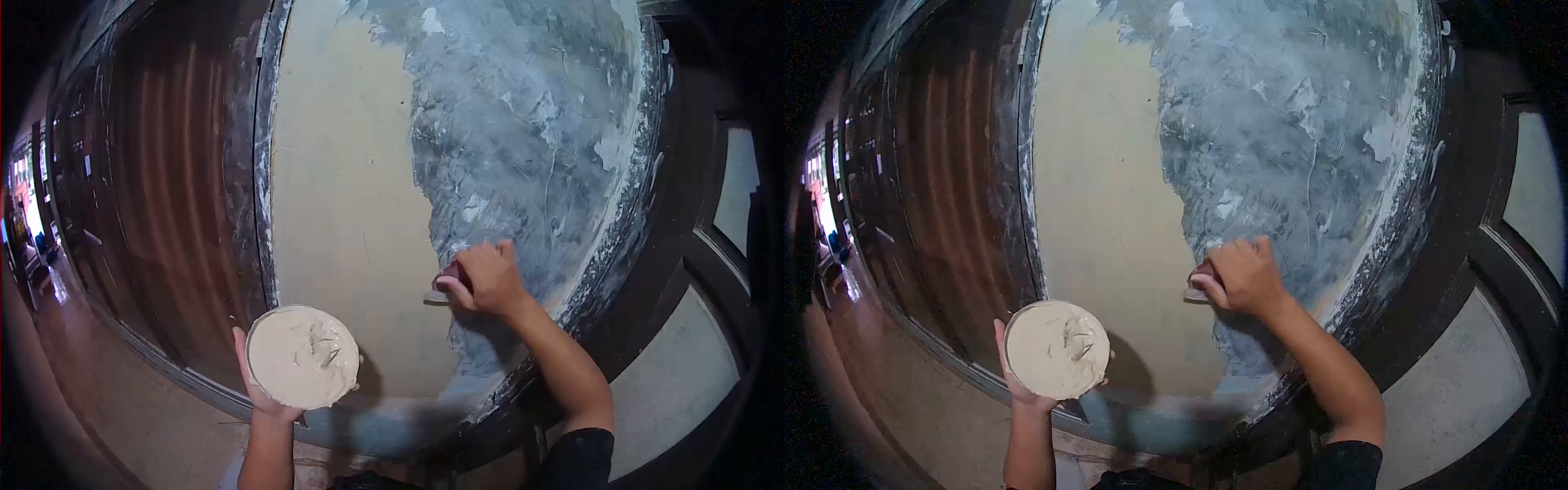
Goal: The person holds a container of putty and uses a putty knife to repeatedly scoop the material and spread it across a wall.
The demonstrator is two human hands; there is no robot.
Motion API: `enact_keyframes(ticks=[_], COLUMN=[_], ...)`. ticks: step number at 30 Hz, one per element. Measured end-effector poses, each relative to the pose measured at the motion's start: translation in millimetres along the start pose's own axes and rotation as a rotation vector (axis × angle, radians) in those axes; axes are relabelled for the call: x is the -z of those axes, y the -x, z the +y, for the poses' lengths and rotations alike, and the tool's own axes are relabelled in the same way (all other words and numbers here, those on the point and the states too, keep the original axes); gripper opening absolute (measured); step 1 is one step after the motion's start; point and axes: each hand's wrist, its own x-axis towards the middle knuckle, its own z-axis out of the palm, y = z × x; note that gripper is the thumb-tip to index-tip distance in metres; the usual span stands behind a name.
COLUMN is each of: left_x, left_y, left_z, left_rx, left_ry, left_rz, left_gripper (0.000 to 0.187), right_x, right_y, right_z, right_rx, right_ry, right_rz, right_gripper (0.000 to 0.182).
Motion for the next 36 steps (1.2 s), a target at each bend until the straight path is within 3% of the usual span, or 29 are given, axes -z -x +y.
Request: enact_keyframes(ticks=[3,5,7,9,11,13,14,15,16,17,21,23,28,29,32,35,36], left_x=[3.4,-4.7,-7.5,-6.0,-3.3,-0.8,1.4,4.5,3.9,-0.4,2.7,2.9,-2.3,0.6,1.5,-6.6,-6.0], left_y=[-1.8,-3.6,-1.0,3.8,5.4,5.2,4.2,2.9,2.9,3.0,8.2,9.5,8.5,8.7,10.0,9.7,9.5], left_z=[-4.5,-5.2,-5.5,-4.8,-2.7,-1.8,-1.9,-3.8,-4.3,-3.4,-1.2,-0.4,-1.2,-3.4,-2.6,-0.3,-1.4], left_rx=[0.016,0.060,0.069,0.070,0.068,0.061,0.063,0.013,0.037,0.060,0.033,0.035,0.054,0.021,0.009,0.050,0.029], left_ry=[0.071,0.056,0.054,0.103,0.054,0.057,0.058,0.102,0.088,0.072,0.051,0.055,0.059,0.088,0.042,0.076,0.047], left_rz=[0.058,-0.056,-0.061,-0.028,-0.098,-0.096,-0.096,0.125,0.018,-0.089,-0.077,-0.070,-0.059,0.045,0.054,-0.144,-0.067], left_gripper=[0.103,0.104,0.105,0.108,0.108,0.108,0.107,0.107,0.107,0.107,0.107,0.107,0.107,0.107,0.106,0.106,0.106], right_x=[-8.8,0.3,9.5,12.8,6.5,-3.2,-2.9,-1.2,-0.4,0.4,-0.9,-14.9,-5.8,-3.6,-0.8,-15.1,-15.5], right_y=[-8.3,-24.5,-32.1,-18.3,1.0,-5.2,-15.8,-27.7,-37.4,-35.4,-15.3,-4.0,-55.9,-51.8,-27.8,-25.1,-37.2], right_z=[9.8,22.9,30.1,19.5,6.9,2.5,7.2,12.6,17.6,19.6,6.0,-0.9,21.7,21.3,5.8,-1.5,4.7], right_rx=[-0.064,-0.155,-0.198,-0.167,0.023,0.094,-0.012,-0.116,-0.198,-0.199,-0.084,0.117,-0.239,-0.241,-0.062,0.027,-0.056], right_ry=[0.113,0.038,0.119,0.020,0.004,0.071,0.074,0.080,0.075,0.075,-0.065,0.063,0.105,0.101,-0.058,0.019,0.054], right_rz=[0.084,0.159,0.350,0.295,-0.152,-0.082,0.063,0.208,0.298,0.298,0.075,-0.066,0.398,0.401,0.040,-0.011,0.089], right_gripper=[0.033,0.034,0.034,0.034,0.034,0.033,0.033,0.032,0.032,0.032,0.032,0.033,0.032,0.032,0.032,0.033,0.034])
